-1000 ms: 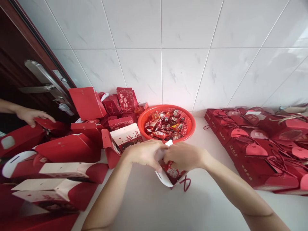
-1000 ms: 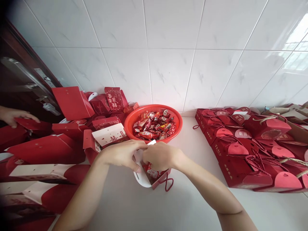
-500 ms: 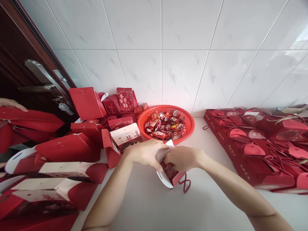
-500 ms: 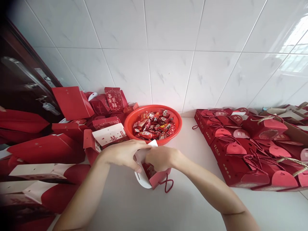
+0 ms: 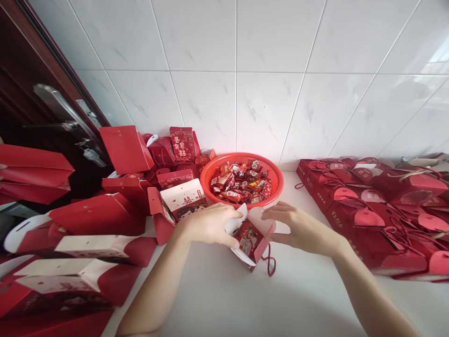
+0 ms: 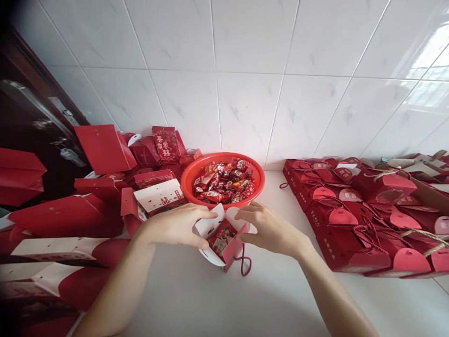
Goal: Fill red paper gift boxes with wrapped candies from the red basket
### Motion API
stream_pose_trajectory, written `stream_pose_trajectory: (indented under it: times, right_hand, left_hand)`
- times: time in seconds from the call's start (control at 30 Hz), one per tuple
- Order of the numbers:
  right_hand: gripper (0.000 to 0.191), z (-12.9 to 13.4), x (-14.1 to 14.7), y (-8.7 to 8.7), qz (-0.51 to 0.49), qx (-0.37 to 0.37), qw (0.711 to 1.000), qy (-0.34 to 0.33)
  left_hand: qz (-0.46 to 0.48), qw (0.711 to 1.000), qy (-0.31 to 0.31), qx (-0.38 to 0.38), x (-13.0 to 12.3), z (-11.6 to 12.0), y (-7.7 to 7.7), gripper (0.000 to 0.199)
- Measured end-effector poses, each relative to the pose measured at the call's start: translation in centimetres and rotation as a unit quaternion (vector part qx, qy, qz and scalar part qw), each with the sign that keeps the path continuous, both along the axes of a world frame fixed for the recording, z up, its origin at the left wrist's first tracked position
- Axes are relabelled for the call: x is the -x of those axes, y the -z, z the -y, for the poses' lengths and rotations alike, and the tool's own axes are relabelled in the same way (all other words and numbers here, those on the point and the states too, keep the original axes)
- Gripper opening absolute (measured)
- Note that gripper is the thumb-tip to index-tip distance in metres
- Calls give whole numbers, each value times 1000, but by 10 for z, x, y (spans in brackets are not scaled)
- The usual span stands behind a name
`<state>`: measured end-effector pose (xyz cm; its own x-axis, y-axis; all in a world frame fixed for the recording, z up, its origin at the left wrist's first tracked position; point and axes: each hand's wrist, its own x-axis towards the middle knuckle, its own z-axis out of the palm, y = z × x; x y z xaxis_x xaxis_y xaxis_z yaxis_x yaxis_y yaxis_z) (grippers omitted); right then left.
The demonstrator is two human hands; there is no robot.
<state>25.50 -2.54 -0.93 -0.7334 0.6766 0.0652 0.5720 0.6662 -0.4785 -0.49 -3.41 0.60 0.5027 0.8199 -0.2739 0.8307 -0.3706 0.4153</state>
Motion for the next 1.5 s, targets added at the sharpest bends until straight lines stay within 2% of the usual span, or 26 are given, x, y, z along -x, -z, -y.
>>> stream_pose_trajectory:
  times: [0.1,0.17,0.23,0.3,0.37,0.47,0.6,0.7,0.8,0.87,1.07,1.13,1.27,1.37,1.5]
  right_hand:
    - [43,8,4,23,-37,-45,997,57]
    - [46,12,8,35,-75,-57,992,85]
    - [44,12,11,44,-116,-72,984,116]
    - [41,11,14,50,-149,-90,972,156]
    - [30,9,15,53,-159,-86,967,179]
    - [10,7,16,55,-151,-34,977,147]
    - [11,6,15,55,-124,-27,986,107]
    - [14,8,18,58,-99,-62,986,116]
    - [15,10,25,64,-95,-84,983,131]
    - [18,10,28,65,-95,-86,984,125]
    - [10,9,24,59,-195,-34,974,106]
    - [12,12,24,58,-193,-33,976,96]
    - [8,19,29,65,-169,-78,979,87]
    - [7,22,27,70,-198,-59,973,105]
    - [16,23,18,71,-209,-38,964,159]
  left_hand:
    - [4,1000,-8,3,-1,5,-3,34]
    - [35,999,-2,-6,-2,6,-6,27]
    - [71,997,15,-1,-2,5,-9,27]
    - [90,994,58,30,-3,3,-9,31]
    - [78,989,110,64,-4,-1,-7,35]
    - [63,984,137,95,-7,-7,0,29]
    - [57,990,92,85,-7,-13,7,14]
    - [36,995,69,58,-8,-15,9,20]
    - [27,995,68,67,-12,-15,10,20]
    - [17,997,45,66,-16,-14,12,21]
    - [-20,998,-61,7,-26,-11,16,34]
    - [-32,996,-83,-16,-29,-8,16,35]
    - [-51,995,-89,-5,-31,-5,16,33]
    - [-23,997,-72,14,-30,-5,18,34]
    - [33,998,-46,26,-35,-3,21,31]
